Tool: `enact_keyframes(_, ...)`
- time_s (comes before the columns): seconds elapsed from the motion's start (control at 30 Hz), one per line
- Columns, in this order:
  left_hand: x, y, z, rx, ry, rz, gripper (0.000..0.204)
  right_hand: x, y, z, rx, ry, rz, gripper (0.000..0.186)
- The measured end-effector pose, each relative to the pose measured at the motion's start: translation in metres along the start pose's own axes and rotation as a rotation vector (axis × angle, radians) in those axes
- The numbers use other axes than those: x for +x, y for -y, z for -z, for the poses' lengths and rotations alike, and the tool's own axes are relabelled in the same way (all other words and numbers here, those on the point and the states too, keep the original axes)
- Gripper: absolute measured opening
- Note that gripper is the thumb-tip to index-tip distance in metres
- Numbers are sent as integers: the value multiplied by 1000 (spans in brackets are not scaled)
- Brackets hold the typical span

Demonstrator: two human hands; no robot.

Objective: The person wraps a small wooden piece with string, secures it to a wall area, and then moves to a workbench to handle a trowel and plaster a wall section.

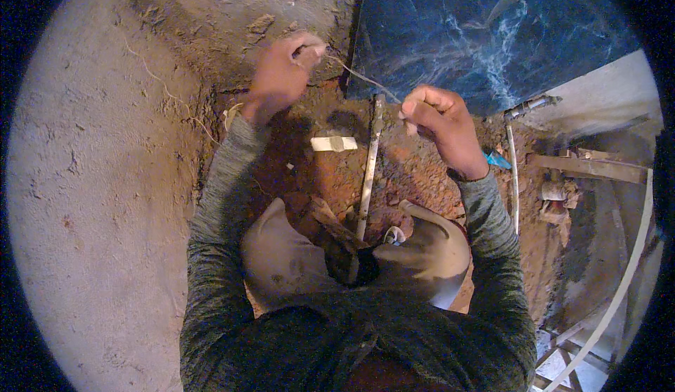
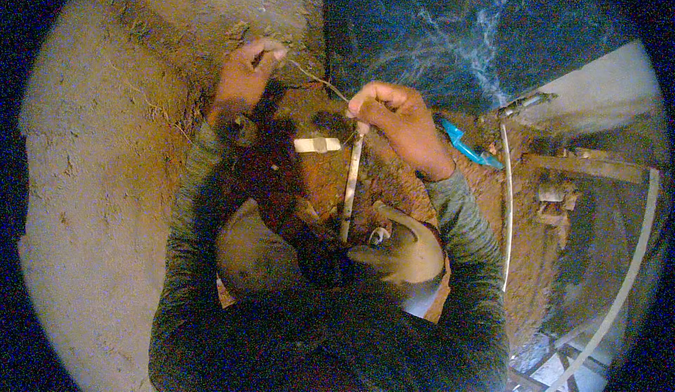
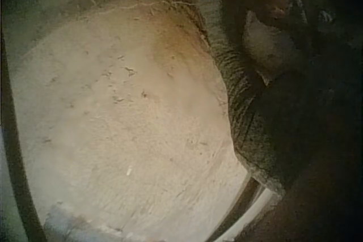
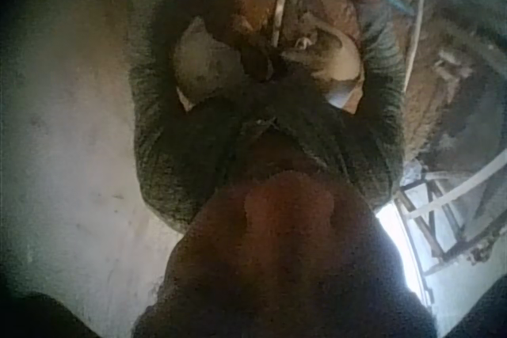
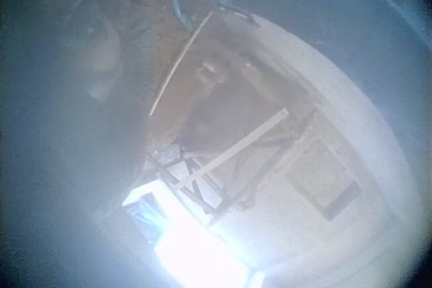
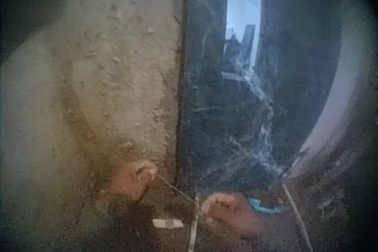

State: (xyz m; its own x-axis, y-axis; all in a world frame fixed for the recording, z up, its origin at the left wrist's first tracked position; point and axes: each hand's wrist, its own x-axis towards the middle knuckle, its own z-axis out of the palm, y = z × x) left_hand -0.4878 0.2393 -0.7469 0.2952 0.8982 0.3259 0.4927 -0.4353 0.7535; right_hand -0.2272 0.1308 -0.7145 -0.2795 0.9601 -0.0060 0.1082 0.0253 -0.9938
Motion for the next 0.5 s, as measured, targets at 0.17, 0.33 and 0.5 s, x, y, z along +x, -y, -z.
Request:
enact_keyframes(0.17, -12, -44, -32, -401, 132, -168, 36, 18, 0, 1, 3, -55, -16, 19)
enact_keyframes(0.33, -15, -47, -49, -526, 349, -109, 25, 30, -1, 0, 55, -182, -103, 21)
enact_keyframes(0.5, -20, -47, -52, -658, 263, 53, 16, 24, -8, -4, 416, -107, -201, 21)
